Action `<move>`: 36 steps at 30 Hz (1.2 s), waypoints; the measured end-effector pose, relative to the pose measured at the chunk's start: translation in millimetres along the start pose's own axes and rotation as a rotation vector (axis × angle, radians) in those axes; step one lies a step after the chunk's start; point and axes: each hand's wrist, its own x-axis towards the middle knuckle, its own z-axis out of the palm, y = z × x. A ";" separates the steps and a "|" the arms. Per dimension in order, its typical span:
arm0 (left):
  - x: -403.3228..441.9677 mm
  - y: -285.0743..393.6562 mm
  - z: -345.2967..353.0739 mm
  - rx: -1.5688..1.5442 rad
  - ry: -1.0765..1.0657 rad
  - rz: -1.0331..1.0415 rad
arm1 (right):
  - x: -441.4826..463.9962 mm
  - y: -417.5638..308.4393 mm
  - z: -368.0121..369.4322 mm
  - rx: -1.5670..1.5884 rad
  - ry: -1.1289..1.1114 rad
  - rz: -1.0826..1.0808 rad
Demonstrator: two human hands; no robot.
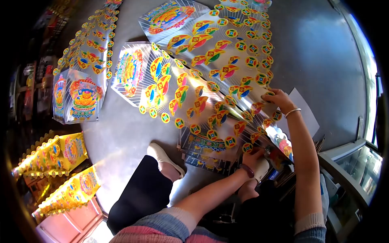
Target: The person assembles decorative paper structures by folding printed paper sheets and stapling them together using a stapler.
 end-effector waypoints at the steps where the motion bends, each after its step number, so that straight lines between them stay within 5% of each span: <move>1: 1.5 -1.2 -1.5 -0.055 -0.030 -0.013 | -3.0 -4.4 3.3 -0.028 0.009 -0.044; 6: -0.2 8.3 7.7 -0.087 -0.222 -0.064 | -37.7 -42.9 9.4 -0.040 0.035 -0.479; 8: -18.8 30.1 44.8 -0.177 -0.267 -0.151 | -73.4 -88.9 4.1 -0.331 0.198 -0.851; 10: -25.9 39.7 66.1 -0.232 -0.371 -0.211 | -120.3 -134.8 -4.1 -0.573 0.351 -0.849; 13: -33.2 58.2 81.3 -0.210 -0.458 -0.193 | -166.8 -179.7 -27.1 -0.706 0.377 -1.277; 15: -28.8 63.3 82.2 -0.225 -0.458 -0.162 | -205.6 -201.8 -26.1 -1.063 0.672 -1.467; 19: -26.7 78.5 83.6 -0.224 -0.470 -0.044 | -240.0 -209.6 -14.2 -1.637 0.924 -1.488; 26: -5.2 94.7 87.4 -0.225 -0.554 0.194 | -144.1 -82.1 -14.7 -1.307 0.663 -1.421; 30: 29.2 89.5 70.6 -0.391 -0.504 0.067 | -104.3 9.2 -16.6 -1.335 0.532 -1.277; 36: 61.4 64.4 37.1 -0.247 -0.163 -0.083 | -125.6 78.8 27.2 -1.203 0.564 -0.959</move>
